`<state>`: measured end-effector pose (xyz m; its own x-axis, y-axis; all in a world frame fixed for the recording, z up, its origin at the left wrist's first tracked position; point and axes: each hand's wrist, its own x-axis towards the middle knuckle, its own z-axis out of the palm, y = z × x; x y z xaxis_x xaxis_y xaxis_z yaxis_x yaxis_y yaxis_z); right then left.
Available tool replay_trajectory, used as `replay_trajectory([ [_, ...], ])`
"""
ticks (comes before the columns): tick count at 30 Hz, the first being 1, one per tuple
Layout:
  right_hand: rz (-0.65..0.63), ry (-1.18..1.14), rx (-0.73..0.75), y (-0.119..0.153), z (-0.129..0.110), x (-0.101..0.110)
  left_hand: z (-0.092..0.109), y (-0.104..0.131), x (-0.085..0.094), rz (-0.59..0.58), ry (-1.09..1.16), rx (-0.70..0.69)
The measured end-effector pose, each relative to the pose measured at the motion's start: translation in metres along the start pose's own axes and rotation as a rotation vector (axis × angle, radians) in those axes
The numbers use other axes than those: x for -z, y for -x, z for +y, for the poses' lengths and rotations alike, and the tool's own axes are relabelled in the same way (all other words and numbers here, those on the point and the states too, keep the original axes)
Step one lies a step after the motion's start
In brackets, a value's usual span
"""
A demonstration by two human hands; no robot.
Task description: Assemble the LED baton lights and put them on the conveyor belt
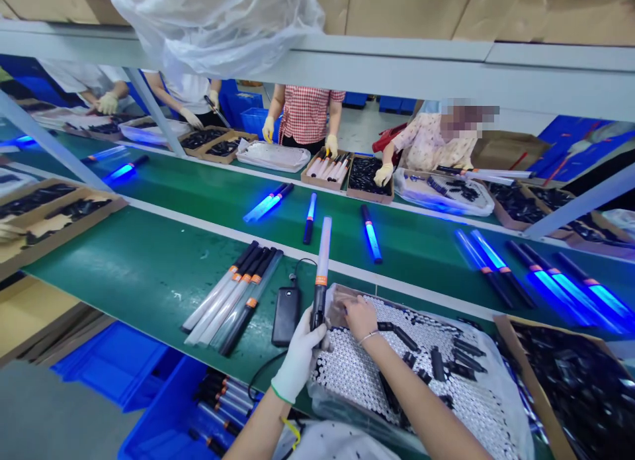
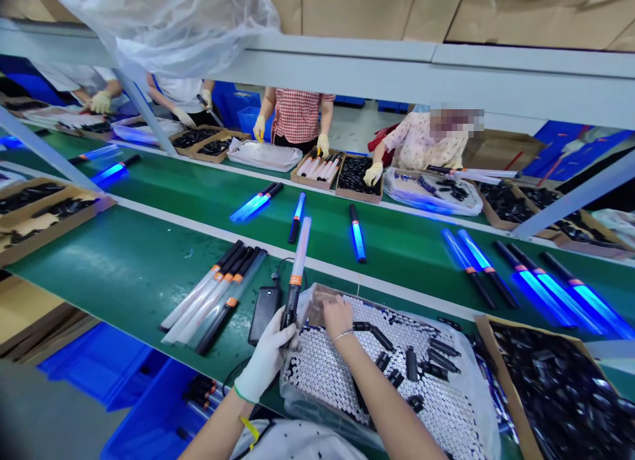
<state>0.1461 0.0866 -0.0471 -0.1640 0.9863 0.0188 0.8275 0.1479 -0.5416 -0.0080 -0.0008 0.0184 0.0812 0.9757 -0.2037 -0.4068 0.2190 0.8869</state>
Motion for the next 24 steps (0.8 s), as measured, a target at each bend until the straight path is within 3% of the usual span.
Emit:
replay_trajectory([
  [5,-0.002,-0.112,-0.01,0.009,-0.011,0.009,0.002,0.012,-0.002,0.136,0.154,0.039],
  [7,-0.02,-0.217,0.014,0.025,-0.022,0.019,-0.004,0.01,0.0,0.183,0.093,0.01],
  [11,0.023,-0.668,0.099,0.068,-0.055,0.042,-0.014,0.004,0.0,0.239,-0.011,-0.101],
  [13,0.064,-0.75,0.169,0.085,-0.071,0.052,-0.016,0.001,-0.003,0.235,-0.022,-0.157],
  [18,0.254,-0.521,0.336,0.101,-0.087,0.061,-0.027,-0.006,-0.009,0.15,-0.027,-0.203],
  [24,0.363,-0.37,0.363,0.106,-0.083,0.061,-0.057,-0.008,-0.002,0.195,-0.16,-0.168],
])
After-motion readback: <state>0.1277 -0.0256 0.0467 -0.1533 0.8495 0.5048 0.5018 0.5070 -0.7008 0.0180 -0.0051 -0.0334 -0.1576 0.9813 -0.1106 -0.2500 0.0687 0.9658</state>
